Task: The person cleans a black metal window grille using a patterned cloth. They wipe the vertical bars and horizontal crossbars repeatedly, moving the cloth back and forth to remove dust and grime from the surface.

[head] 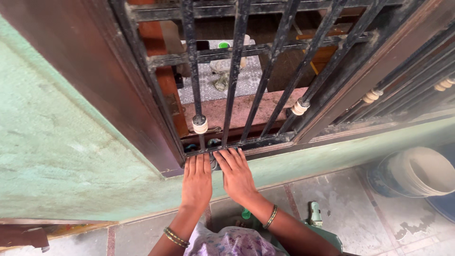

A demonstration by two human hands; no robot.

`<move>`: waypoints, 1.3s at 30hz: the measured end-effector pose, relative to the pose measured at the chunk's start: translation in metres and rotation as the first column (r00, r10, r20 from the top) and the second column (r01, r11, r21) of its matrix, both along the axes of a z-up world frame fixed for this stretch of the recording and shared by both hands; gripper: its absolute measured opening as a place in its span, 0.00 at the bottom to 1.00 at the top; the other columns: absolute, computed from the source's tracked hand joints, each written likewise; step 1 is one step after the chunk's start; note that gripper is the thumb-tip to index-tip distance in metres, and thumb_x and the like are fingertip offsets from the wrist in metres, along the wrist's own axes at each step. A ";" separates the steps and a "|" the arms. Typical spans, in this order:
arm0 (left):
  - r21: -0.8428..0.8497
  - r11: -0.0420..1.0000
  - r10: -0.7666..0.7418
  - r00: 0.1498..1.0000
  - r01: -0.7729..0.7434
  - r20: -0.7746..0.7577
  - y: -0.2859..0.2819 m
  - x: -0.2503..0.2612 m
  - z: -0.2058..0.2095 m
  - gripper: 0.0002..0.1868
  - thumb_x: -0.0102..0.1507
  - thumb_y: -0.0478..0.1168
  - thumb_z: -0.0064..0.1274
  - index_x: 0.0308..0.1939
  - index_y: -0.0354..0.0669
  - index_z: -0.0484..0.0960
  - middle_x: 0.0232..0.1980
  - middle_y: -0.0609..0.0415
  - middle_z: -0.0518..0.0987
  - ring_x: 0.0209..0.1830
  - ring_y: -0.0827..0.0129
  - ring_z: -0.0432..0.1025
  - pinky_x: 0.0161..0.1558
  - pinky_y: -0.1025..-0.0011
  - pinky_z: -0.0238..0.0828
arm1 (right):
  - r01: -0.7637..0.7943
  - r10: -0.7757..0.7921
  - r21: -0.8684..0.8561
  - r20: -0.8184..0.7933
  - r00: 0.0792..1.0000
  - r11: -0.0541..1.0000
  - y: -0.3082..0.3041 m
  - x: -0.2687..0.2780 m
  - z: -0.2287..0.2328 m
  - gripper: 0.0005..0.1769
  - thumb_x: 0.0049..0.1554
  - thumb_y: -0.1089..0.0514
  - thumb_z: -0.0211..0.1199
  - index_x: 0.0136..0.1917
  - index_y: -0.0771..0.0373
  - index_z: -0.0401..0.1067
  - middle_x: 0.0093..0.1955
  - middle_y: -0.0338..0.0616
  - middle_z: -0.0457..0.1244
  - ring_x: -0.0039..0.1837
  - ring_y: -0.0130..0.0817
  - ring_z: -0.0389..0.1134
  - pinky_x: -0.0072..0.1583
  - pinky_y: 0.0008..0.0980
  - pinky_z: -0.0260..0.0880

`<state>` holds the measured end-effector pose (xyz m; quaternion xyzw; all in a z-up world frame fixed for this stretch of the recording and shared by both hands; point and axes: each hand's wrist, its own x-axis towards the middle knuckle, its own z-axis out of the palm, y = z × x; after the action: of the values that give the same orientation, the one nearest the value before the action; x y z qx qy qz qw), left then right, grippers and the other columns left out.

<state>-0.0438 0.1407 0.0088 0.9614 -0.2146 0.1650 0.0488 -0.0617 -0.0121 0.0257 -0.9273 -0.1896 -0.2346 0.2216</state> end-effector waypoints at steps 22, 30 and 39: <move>-0.163 0.935 -0.306 0.948 0.316 0.085 -0.149 0.028 -0.022 0.29 0.59 0.36 0.47 0.64 0.29 0.72 0.61 0.38 0.74 0.59 0.48 0.69 0.63 0.54 0.64 | 0.374 -0.360 -0.115 0.124 0.925 0.920 -0.141 0.006 -0.011 0.28 0.46 0.69 0.59 0.61 0.59 0.75 0.64 0.40 0.65 0.65 0.46 0.61 0.62 0.47 0.59; -0.281 0.897 -0.377 0.922 0.341 -0.084 -0.178 0.056 -0.025 0.15 0.59 0.35 0.48 0.49 0.37 0.79 0.46 0.43 0.81 0.46 0.52 0.78 0.50 0.56 0.73 | 0.456 -0.445 -0.169 0.099 0.890 0.874 -0.137 0.023 -0.014 0.17 0.49 0.63 0.58 0.53 0.67 0.74 0.55 0.49 0.65 0.62 0.53 0.61 0.62 0.48 0.63; -0.246 0.881 -0.420 0.908 0.405 -0.010 -0.155 0.048 -0.012 0.19 0.57 0.33 0.49 0.52 0.34 0.79 0.49 0.48 0.81 0.51 0.58 0.77 0.53 0.62 0.73 | 0.444 -0.442 -0.146 0.045 0.896 0.884 -0.125 0.017 0.002 0.22 0.43 0.69 0.57 0.53 0.71 0.73 0.56 0.56 0.64 0.58 0.56 0.61 0.62 0.47 0.63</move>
<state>0.0041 -0.0141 -0.0030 0.8856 -0.3910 0.1449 0.2043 -0.0447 -0.1375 0.0272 -0.9590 0.0085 -0.2689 0.0897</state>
